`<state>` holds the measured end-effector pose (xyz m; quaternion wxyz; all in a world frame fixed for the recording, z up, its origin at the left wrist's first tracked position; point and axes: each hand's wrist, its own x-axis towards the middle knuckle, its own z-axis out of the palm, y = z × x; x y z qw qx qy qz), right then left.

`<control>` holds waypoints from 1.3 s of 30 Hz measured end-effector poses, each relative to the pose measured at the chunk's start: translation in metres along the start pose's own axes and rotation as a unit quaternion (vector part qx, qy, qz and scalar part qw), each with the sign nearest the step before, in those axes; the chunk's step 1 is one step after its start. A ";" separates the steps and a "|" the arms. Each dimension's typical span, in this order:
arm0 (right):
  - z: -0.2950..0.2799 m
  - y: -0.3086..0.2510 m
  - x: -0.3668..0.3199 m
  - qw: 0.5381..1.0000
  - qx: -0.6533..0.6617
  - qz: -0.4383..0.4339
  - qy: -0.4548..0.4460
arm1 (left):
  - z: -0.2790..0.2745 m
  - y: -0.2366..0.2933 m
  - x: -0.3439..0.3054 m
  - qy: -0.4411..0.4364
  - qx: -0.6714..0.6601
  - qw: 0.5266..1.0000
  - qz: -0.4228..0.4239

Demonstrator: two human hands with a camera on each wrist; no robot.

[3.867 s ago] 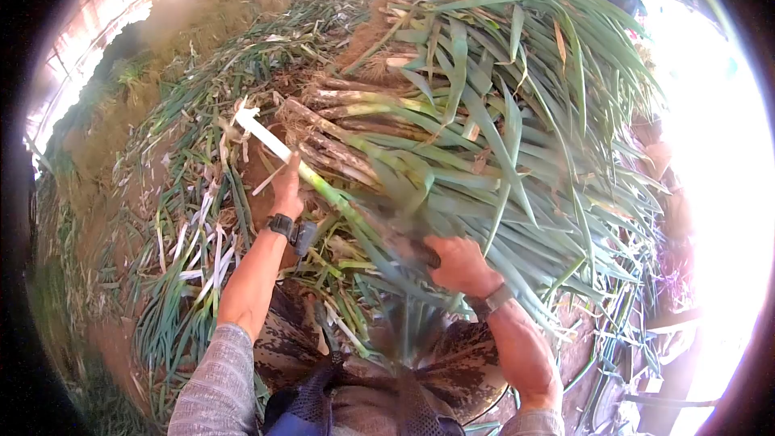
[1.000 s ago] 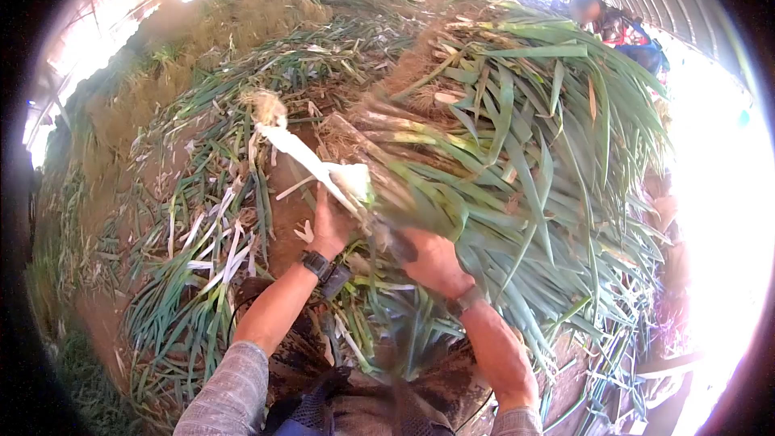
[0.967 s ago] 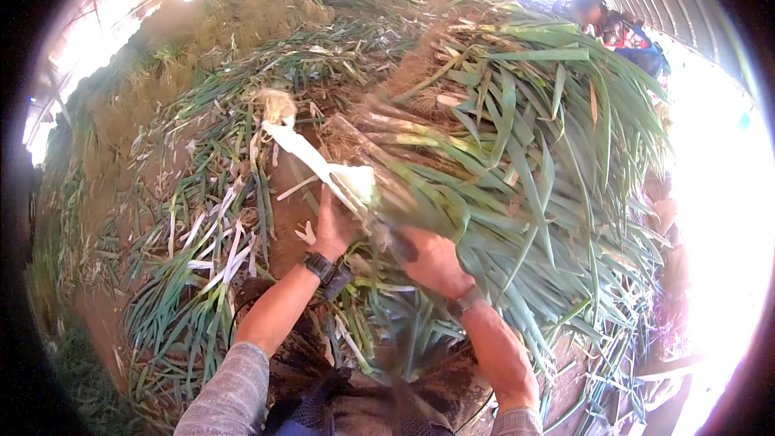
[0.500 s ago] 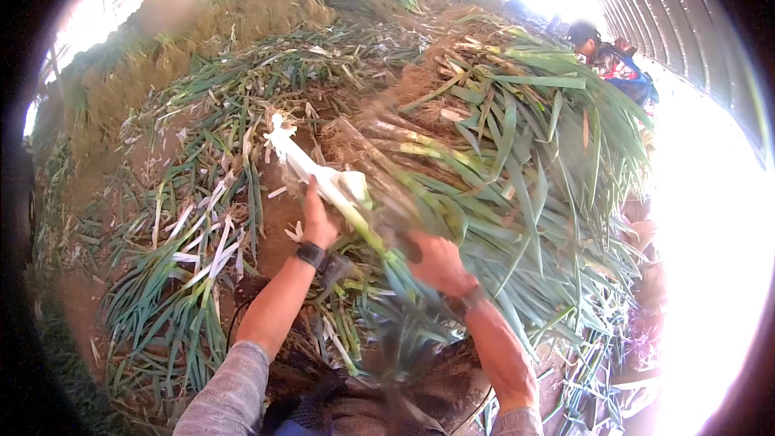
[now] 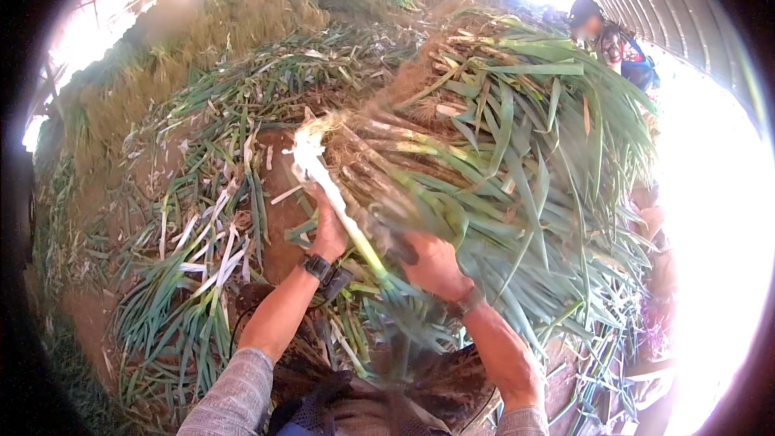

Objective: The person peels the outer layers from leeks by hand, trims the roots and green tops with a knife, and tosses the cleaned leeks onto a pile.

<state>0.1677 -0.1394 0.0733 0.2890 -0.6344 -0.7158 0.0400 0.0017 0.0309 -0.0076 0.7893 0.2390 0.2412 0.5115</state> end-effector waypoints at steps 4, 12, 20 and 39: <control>-0.007 -0.011 0.010 1.000 -0.010 -0.003 0.014 | 0.002 0.014 -0.008 -0.030 -0.008 0.998 -0.063; -0.027 -0.033 0.020 0.999 0.000 -0.036 -0.016 | 0.008 0.031 -0.010 -0.159 -0.059 0.985 -0.038; -0.039 -0.067 0.036 0.999 -0.013 0.001 -0.052 | 0.018 0.048 -0.020 -0.235 -0.128 0.961 -0.072; -0.051 -0.070 0.019 0.995 -0.031 0.043 -0.085 | 0.009 0.038 -0.001 -0.062 -0.082 0.992 0.074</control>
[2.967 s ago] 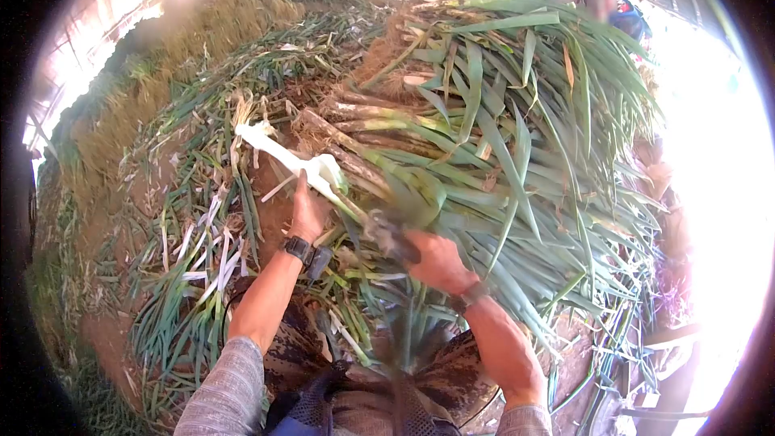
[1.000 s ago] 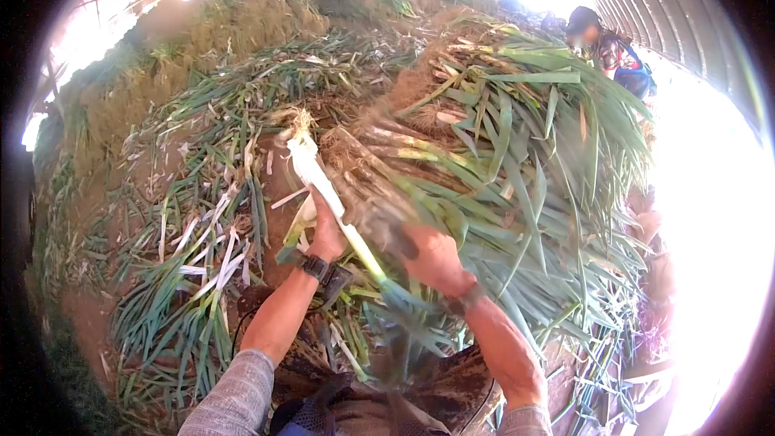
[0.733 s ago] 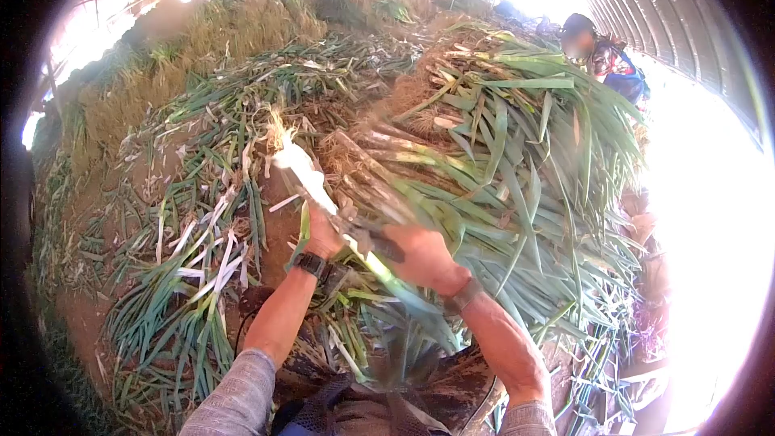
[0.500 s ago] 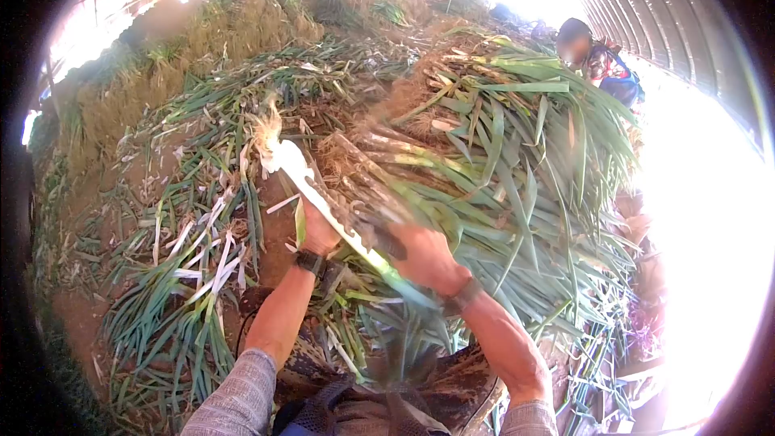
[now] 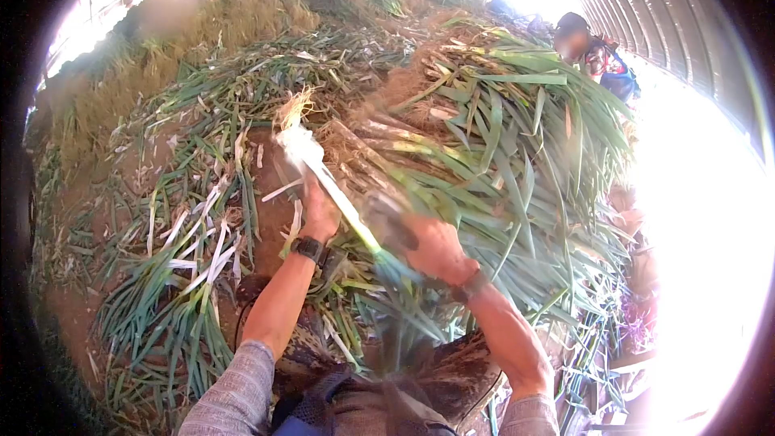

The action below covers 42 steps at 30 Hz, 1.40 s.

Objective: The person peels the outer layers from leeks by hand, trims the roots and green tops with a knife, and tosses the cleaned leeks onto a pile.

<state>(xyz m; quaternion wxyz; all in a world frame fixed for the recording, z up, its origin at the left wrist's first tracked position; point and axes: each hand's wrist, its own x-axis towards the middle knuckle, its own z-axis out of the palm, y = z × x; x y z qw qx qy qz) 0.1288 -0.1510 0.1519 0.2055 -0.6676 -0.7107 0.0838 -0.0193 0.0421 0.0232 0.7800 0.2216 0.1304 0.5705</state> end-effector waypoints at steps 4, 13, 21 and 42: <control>0.002 -0.008 -0.001 0.999 0.007 -0.035 0.030 | 0.016 0.015 -0.009 -0.009 -0.004 0.998 -0.058; 0.015 0.001 0.009 0.997 -0.021 -0.020 0.067 | 0.006 0.008 -0.003 0.067 0.004 0.997 -0.033; 0.007 -0.013 0.016 0.998 -0.012 0.059 0.007 | 0.013 0.015 -0.013 0.071 -0.019 0.997 -0.009; 0.002 -0.017 0.003 1.000 -0.006 0.008 0.004 | 0.008 0.053 -0.007 0.081 0.009 0.997 -0.007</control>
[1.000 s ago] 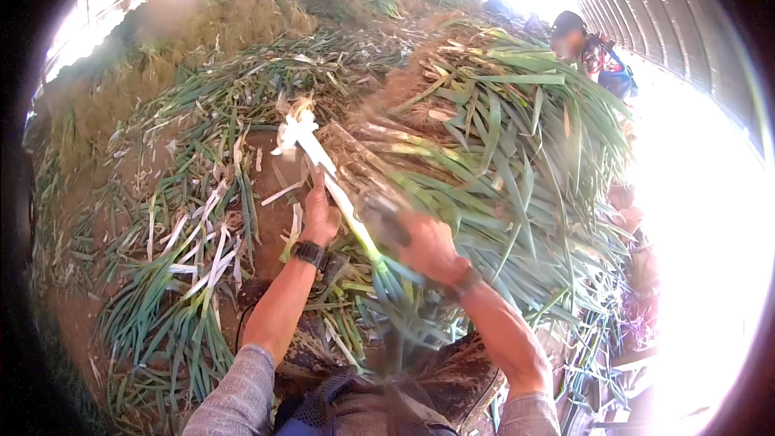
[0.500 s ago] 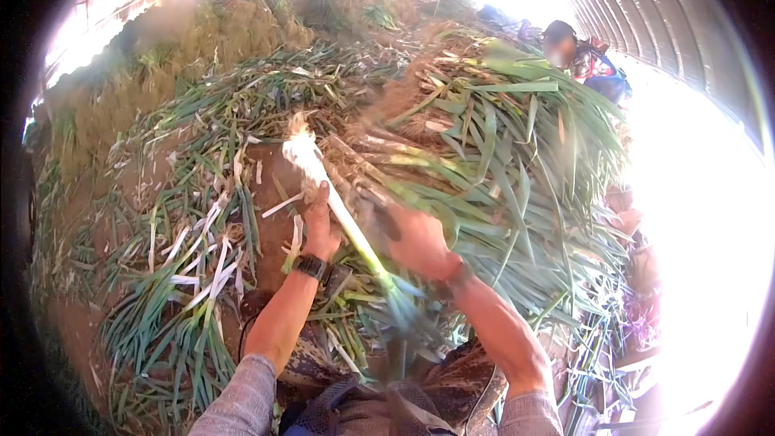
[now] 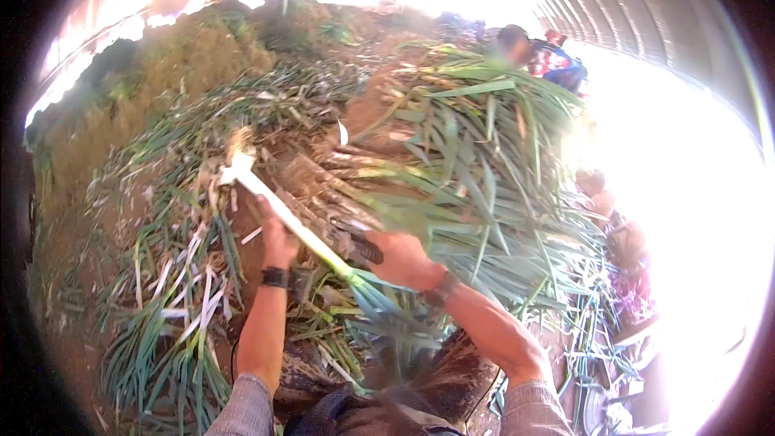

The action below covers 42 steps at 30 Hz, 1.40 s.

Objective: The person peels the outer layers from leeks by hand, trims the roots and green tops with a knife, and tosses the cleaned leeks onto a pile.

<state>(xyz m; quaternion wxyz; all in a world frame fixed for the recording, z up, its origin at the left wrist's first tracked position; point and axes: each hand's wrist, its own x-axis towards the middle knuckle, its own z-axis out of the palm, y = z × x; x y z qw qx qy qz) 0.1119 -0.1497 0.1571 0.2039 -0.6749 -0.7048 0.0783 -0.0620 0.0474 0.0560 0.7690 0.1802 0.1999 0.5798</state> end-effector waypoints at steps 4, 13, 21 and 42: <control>0.001 0.017 -0.026 0.998 0.019 -0.009 -0.059 | 0.007 0.022 0.007 0.024 0.000 0.985 0.171; 0.051 0.074 -0.044 0.997 0.070 0.005 -0.038 | -0.105 -0.125 -0.002 -0.034 0.363 0.930 -0.042; 0.045 0.116 -0.081 0.993 0.047 0.092 -0.064 | -0.053 0.143 0.049 0.077 0.256 0.908 0.323; 0.013 0.146 -0.050 0.981 -0.027 0.164 -0.097 | -0.195 0.177 0.046 0.110 0.770 0.627 0.044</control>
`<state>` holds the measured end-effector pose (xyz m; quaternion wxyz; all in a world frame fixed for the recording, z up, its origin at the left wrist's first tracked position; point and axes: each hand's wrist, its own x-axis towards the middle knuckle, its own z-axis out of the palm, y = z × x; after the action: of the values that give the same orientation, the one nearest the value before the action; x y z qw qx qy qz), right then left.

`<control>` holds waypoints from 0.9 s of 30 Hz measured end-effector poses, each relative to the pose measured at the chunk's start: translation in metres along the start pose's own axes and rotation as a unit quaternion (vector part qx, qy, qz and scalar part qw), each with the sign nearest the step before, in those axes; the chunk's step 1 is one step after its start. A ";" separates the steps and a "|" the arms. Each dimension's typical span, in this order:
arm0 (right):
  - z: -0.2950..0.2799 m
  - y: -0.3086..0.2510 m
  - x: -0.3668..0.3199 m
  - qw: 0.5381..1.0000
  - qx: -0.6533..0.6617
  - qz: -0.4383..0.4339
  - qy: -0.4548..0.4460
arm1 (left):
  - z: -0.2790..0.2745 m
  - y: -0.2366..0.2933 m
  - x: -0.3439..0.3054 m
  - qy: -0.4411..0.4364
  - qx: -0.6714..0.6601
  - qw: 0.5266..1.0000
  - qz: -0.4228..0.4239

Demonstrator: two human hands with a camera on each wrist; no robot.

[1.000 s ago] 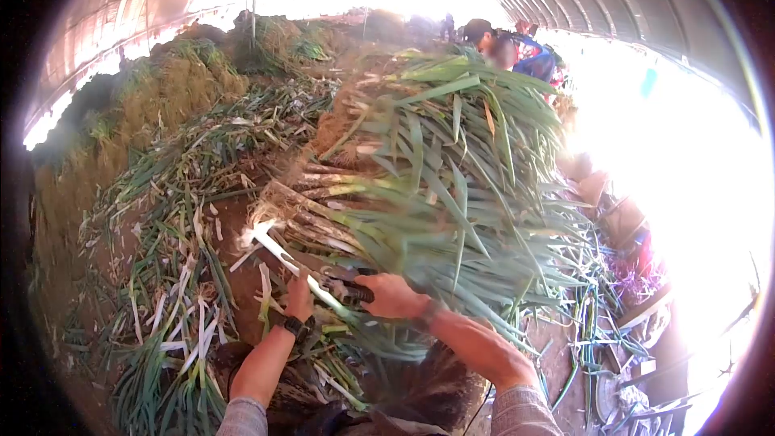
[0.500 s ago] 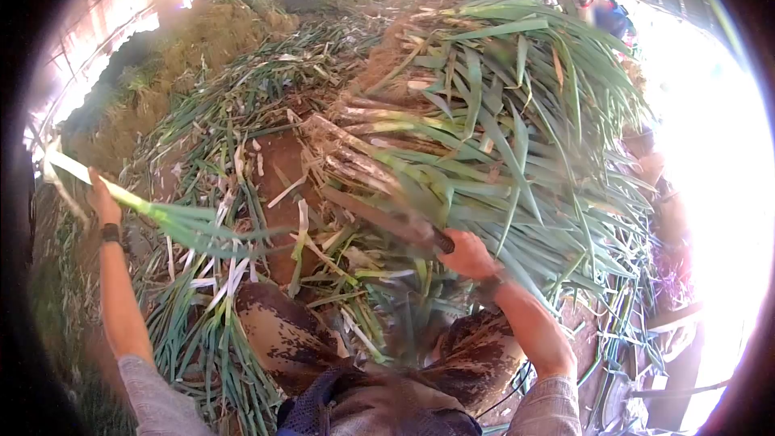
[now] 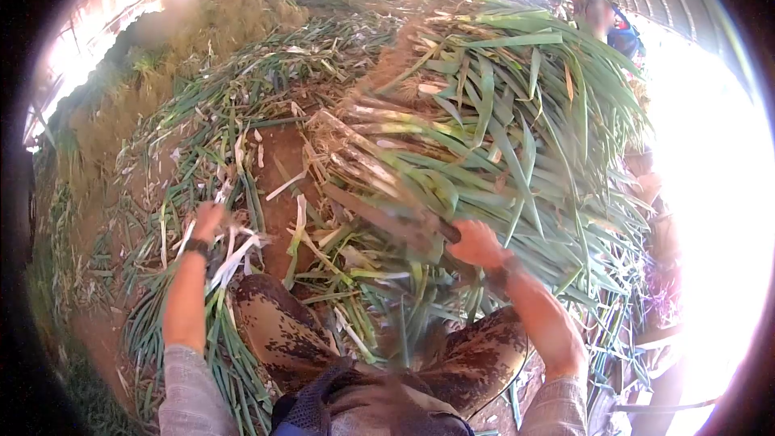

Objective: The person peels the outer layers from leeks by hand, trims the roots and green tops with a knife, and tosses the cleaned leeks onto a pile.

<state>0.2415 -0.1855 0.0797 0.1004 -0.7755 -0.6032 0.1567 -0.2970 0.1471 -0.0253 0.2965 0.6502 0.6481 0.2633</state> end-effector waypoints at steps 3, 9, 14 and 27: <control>0.002 -0.001 0.028 0.997 -0.020 -0.073 0.032 | 0.047 0.136 -0.036 -0.177 -0.201 0.963 -0.006; -0.010 -0.032 0.085 0.996 -0.071 -0.055 -0.012 | 0.146 0.236 -0.061 -0.182 -0.189 0.958 0.118; -0.033 -0.057 0.102 0.987 -0.110 -0.073 -0.092 | 0.215 0.238 -0.103 -0.325 -0.522 0.785 -0.077; -0.040 -0.024 0.076 0.985 -0.114 -0.067 -0.107 | 0.318 0.204 -0.118 -0.245 -0.512 0.815 -0.117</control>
<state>0.2517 -0.1049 0.1159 -0.0435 -0.7184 -0.6752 0.1616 0.0718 0.0186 -0.0903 0.7639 0.3666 0.3970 0.3527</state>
